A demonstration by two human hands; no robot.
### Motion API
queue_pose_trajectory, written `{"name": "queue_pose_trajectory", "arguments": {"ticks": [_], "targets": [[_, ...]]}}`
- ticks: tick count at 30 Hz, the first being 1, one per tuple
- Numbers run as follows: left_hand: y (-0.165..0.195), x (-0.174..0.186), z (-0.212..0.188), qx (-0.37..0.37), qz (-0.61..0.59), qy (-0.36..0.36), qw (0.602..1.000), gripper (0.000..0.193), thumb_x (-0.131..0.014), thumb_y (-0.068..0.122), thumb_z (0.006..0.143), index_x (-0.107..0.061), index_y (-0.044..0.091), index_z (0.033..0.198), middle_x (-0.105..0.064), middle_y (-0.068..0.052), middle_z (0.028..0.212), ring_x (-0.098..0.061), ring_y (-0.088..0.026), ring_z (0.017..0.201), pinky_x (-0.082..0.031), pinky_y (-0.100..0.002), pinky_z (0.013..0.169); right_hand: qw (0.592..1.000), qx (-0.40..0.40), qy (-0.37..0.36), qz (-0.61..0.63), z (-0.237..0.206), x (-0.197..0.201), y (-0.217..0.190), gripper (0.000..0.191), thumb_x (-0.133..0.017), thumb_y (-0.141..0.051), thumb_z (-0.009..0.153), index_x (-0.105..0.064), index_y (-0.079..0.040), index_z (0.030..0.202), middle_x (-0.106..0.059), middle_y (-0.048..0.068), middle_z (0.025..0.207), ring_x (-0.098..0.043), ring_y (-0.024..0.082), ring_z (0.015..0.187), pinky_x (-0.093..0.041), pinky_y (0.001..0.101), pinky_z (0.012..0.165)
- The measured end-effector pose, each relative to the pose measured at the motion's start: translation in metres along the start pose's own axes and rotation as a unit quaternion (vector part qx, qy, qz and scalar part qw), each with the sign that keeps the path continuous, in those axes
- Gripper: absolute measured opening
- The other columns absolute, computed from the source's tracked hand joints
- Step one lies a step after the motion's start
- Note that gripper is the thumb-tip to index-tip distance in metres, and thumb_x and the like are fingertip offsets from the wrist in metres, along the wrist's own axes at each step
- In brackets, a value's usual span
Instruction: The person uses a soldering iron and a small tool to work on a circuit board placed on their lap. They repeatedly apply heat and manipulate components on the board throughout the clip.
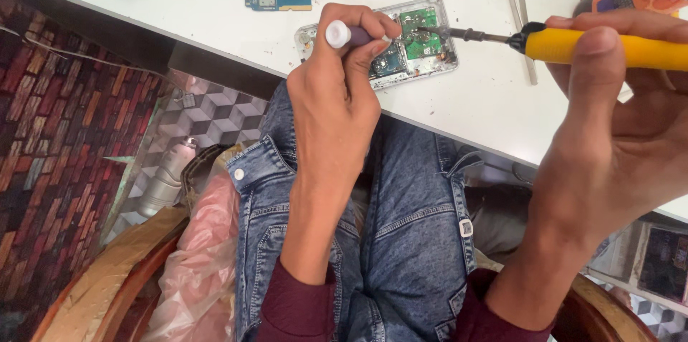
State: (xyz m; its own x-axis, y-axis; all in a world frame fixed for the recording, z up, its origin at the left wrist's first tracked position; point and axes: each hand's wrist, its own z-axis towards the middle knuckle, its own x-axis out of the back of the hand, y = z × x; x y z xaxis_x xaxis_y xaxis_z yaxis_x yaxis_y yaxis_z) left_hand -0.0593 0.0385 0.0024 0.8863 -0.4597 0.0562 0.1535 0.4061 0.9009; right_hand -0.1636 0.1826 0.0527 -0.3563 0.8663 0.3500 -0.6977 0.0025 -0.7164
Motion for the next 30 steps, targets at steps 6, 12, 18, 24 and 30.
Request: {"name": "queue_pose_trajectory", "arguments": {"ticks": [6, 12, 18, 24, 30], "targets": [[-0.001, -0.001, 0.000, -0.003, -0.001, 0.002, 1.000, 0.016, -0.046, -0.014, 0.110, -0.052, 0.001, 0.109, -0.076, -0.009, 0.105, -0.080, -0.018, 0.104, -0.065, -0.027, 0.095, 1.000, -0.013, 0.006, -0.011, -0.003, 0.007, 0.001, 0.017, -0.052, -0.008, 0.121, -0.060, 0.005, 0.128, -0.067, 0.016, 0.125, -0.072, 0.024, 0.118, -0.067, 0.0341, 0.109], [-0.001, -0.001, 0.000, 0.003, 0.005, 0.003, 1.000, 0.017, -0.048, -0.013, 0.109, -0.053, 0.002, 0.113, -0.076, -0.008, 0.105, -0.080, -0.016, 0.101, -0.065, -0.026, 0.092, 0.998, -0.030, 0.024, -0.047, -0.004, 0.015, 0.004, 0.026, -0.052, -0.020, 0.119, -0.064, 0.001, 0.129, -0.074, 0.015, 0.125, -0.074, 0.022, 0.117, -0.067, 0.0338, 0.105], [-0.001, 0.000, 0.000, -0.001, 0.007, 0.001, 1.000, 0.018, -0.050, -0.013, 0.108, -0.053, 0.003, 0.114, -0.077, -0.007, 0.105, -0.080, -0.015, 0.101, -0.065, -0.028, 0.096, 0.997, -0.038, 0.026, -0.058, -0.002, 0.018, 0.008, 0.026, -0.054, -0.021, 0.120, -0.066, 0.001, 0.130, -0.076, 0.015, 0.124, -0.075, 0.022, 0.118, -0.071, 0.0358, 0.108], [0.001, 0.001, 0.002, -0.003, 0.041, 0.006, 0.999, 0.017, -0.053, -0.013, 0.106, -0.055, 0.004, 0.110, -0.077, -0.005, 0.108, -0.077, -0.014, 0.094, -0.064, -0.028, 0.092, 0.997, -0.062, 0.045, -0.007, 0.001, 0.015, 0.012, 0.027, -0.057, -0.020, 0.120, -0.066, 0.002, 0.130, -0.075, 0.017, 0.123, -0.076, 0.024, 0.118, -0.072, 0.0361, 0.105], [0.001, 0.002, 0.004, -0.003, 0.050, 0.007, 0.999, 0.016, -0.055, -0.012, 0.104, -0.057, 0.004, 0.107, -0.076, -0.004, 0.106, -0.076, -0.014, 0.095, -0.063, -0.028, 0.087, 0.996, -0.066, 0.065, -0.007, 0.002, 0.014, 0.018, 0.025, -0.059, -0.018, 0.114, -0.064, 0.004, 0.126, -0.074, 0.017, 0.118, -0.080, 0.026, 0.112, -0.070, 0.0363, 0.096]]}}
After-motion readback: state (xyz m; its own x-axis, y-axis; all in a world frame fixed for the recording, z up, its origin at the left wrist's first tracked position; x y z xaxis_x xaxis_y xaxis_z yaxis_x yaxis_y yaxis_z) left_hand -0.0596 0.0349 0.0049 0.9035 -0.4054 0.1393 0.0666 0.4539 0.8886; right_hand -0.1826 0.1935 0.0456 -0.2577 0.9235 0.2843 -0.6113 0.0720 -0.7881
